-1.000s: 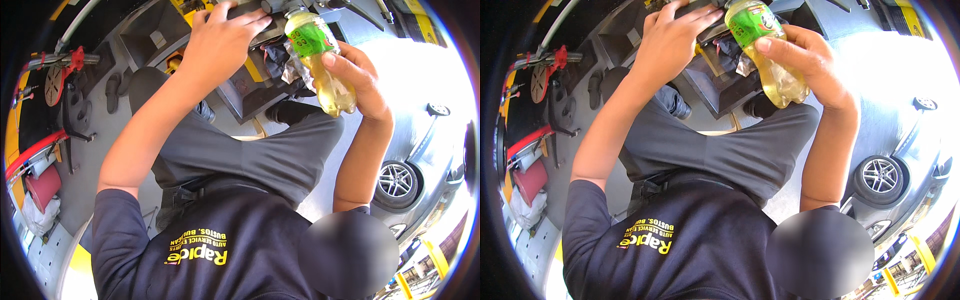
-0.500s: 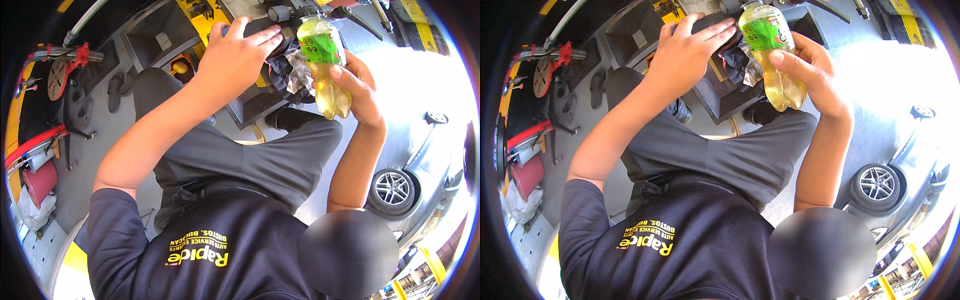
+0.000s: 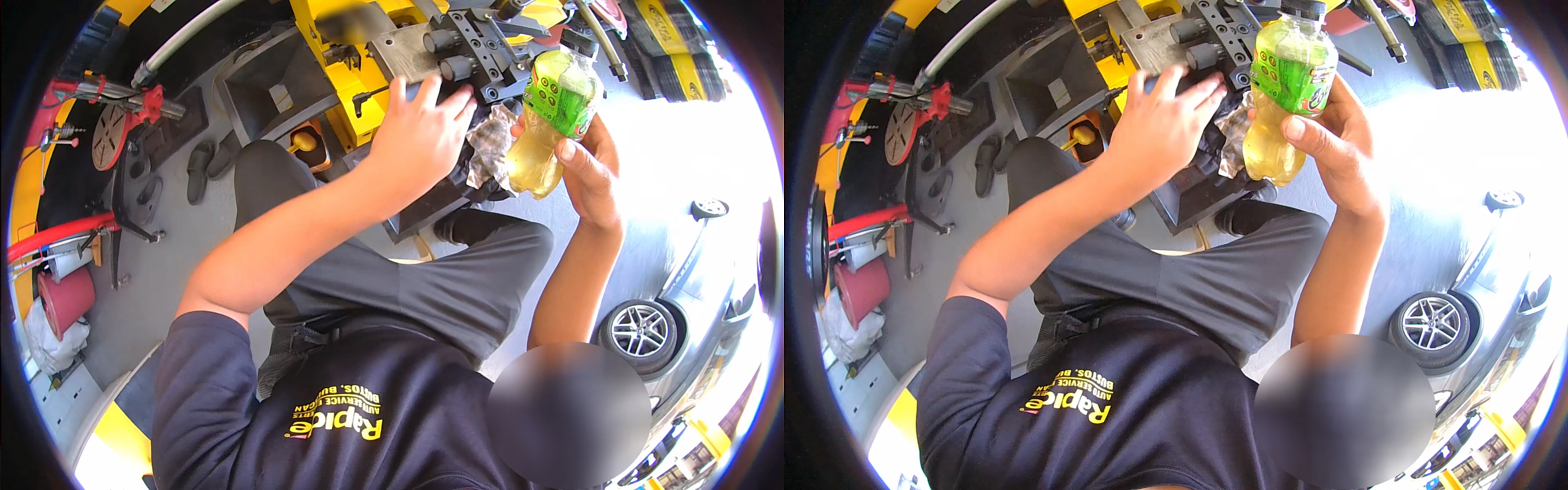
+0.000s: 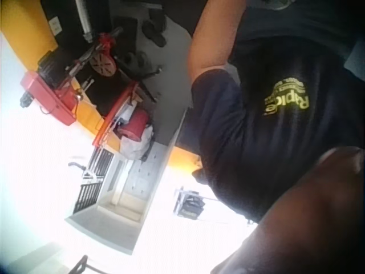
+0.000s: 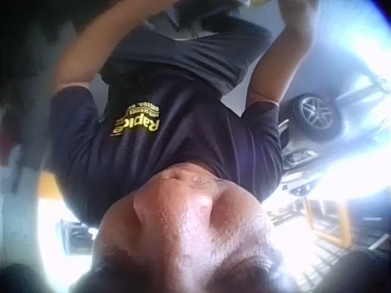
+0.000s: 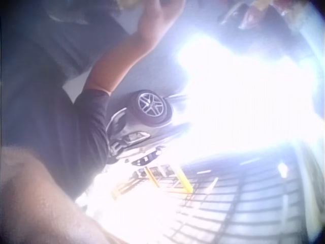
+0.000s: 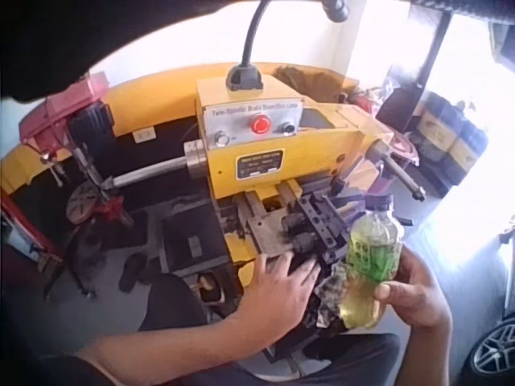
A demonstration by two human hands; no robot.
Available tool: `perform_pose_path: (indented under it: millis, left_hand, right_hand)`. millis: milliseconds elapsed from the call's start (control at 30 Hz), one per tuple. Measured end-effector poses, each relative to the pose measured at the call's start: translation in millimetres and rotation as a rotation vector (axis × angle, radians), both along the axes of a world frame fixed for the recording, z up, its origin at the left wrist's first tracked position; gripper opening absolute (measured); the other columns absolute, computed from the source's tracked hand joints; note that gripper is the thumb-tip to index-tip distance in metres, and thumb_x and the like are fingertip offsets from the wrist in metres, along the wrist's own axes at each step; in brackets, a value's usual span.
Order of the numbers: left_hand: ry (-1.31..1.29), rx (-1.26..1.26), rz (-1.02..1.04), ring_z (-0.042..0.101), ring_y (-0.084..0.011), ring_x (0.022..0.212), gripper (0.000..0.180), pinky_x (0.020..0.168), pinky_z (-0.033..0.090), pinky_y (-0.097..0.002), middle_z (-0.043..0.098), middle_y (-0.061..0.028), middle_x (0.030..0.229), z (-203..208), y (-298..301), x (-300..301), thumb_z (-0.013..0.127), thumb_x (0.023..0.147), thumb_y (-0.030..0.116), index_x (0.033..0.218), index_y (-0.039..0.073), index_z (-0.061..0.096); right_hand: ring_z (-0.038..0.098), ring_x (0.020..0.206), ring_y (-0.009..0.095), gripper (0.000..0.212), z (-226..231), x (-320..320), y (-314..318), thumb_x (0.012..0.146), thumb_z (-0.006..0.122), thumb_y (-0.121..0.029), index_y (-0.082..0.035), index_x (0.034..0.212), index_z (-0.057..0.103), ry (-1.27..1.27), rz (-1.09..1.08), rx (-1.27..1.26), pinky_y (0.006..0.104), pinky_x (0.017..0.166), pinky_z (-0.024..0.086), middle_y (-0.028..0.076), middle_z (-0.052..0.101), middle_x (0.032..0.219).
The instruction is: The person cleans a yellow brake lathe using a green bottle and a cloth. They wipe the machine's surfaces and components, then handle a brake pad and a small metal part, placing them on the machine.
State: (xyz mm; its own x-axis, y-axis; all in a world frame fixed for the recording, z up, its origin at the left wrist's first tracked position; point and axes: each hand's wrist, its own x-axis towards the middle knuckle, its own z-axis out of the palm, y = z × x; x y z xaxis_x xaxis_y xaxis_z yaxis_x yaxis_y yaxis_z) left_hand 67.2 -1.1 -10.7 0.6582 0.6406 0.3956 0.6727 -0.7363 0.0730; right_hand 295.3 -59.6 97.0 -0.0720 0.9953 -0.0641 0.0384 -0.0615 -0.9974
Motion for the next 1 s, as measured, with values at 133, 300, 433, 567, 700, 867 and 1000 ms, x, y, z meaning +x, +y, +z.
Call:
perform_pose_path:
  millis: [133,300,433,567,700,867,1000]
  left_hand:
    - [-0.042,-0.046,-0.025,0.055,-0.0289,0.137,0.046,0.112,0.040,-0.0574,0.064,0.0034,0.157,-4.4,-1.3,-10.0,0.057,0.103,0.020,0.146,0.017,0.072]
    - [-0.023,-0.053,0.062,0.054,-0.0282,0.140,0.048,0.111,0.042,-0.0587,0.062,0.0042,0.160,-3.8,-11.6,-3.2,0.061,0.102,0.021,0.149,0.017,0.069]
    - [-0.045,-0.158,0.037,0.053,-0.0317,0.140,0.048,0.116,0.038,-0.0636,0.064,-0.0002,0.154,-0.3,5.8,-14.0,0.059,0.104,0.025,0.149,0.014,0.069]
    - [0.007,-0.083,0.088,0.054,-0.0314,0.137,0.050,0.113,0.041,-0.0574,0.061,0.0022,0.159,0.5,-8.9,7.1,0.058,0.102,0.019,0.151,0.015,0.067]
    - [-0.015,-0.135,0.006,0.054,-0.0309,0.140,0.053,0.113,0.041,-0.0561,0.060,0.0029,0.162,9.4,-2.9,-33.0,0.059,0.100,0.017,0.152,0.016,0.066]
    - [-0.001,-0.143,0.022,0.055,-0.0321,0.140,0.053,0.112,0.040,-0.0569,0.061,0.0022,0.162,14.0,-7.2,-14.3,0.060,0.100,0.017,0.152,0.016,0.067]
    - [-0.032,-0.165,-0.041,0.056,-0.0312,0.139,0.056,0.114,0.039,-0.0563,0.061,0.0046,0.162,12.4,1.4,-38.6,0.060,0.098,0.010,0.152,0.018,0.067]
  right_hand:
    - [0.075,0.115,0.028,0.082,3.2,0.5,-0.6,0.089,0.088,-0.035,0.008,0.150,0.053,0.006,0.013,0.012,0.0440,0.106,0.058,0.019,0.073,0.131]
    - [0.073,0.117,0.027,0.082,5.6,-6.7,5.8,0.088,0.088,-0.032,0.006,0.152,0.053,0.044,-0.020,0.037,0.0434,0.106,0.057,0.017,0.072,0.133]
    - [0.070,0.125,0.023,0.083,34.5,-15.6,34.0,0.086,0.091,-0.028,0.002,0.154,0.054,0.043,-0.060,0.156,0.0392,0.111,0.053,0.013,0.071,0.136]
    - [0.068,0.128,0.022,0.081,67.0,-15.5,108.5,0.088,0.092,-0.025,0.001,0.154,0.053,-0.042,-0.095,0.393,0.0386,0.112,0.051,0.011,0.071,0.136]
    - [0.069,0.124,0.021,0.078,90.2,-11.9,222.4,0.085,0.096,-0.031,0.001,0.145,0.057,-0.167,-0.149,0.640,0.0368,0.109,0.053,0.014,0.073,0.135]
    - [0.067,0.130,0.025,0.101,50.1,10.5,368.5,0.079,0.101,-0.039,0.002,0.155,0.048,-0.346,-0.482,0.596,0.0397,0.113,0.052,0.017,0.070,0.140]
    - [0.073,0.118,0.035,0.109,26.6,8.2,403.9,0.069,0.104,-0.048,0.003,0.149,0.048,-0.554,-0.659,0.417,0.0422,0.105,0.058,0.022,0.073,0.131]
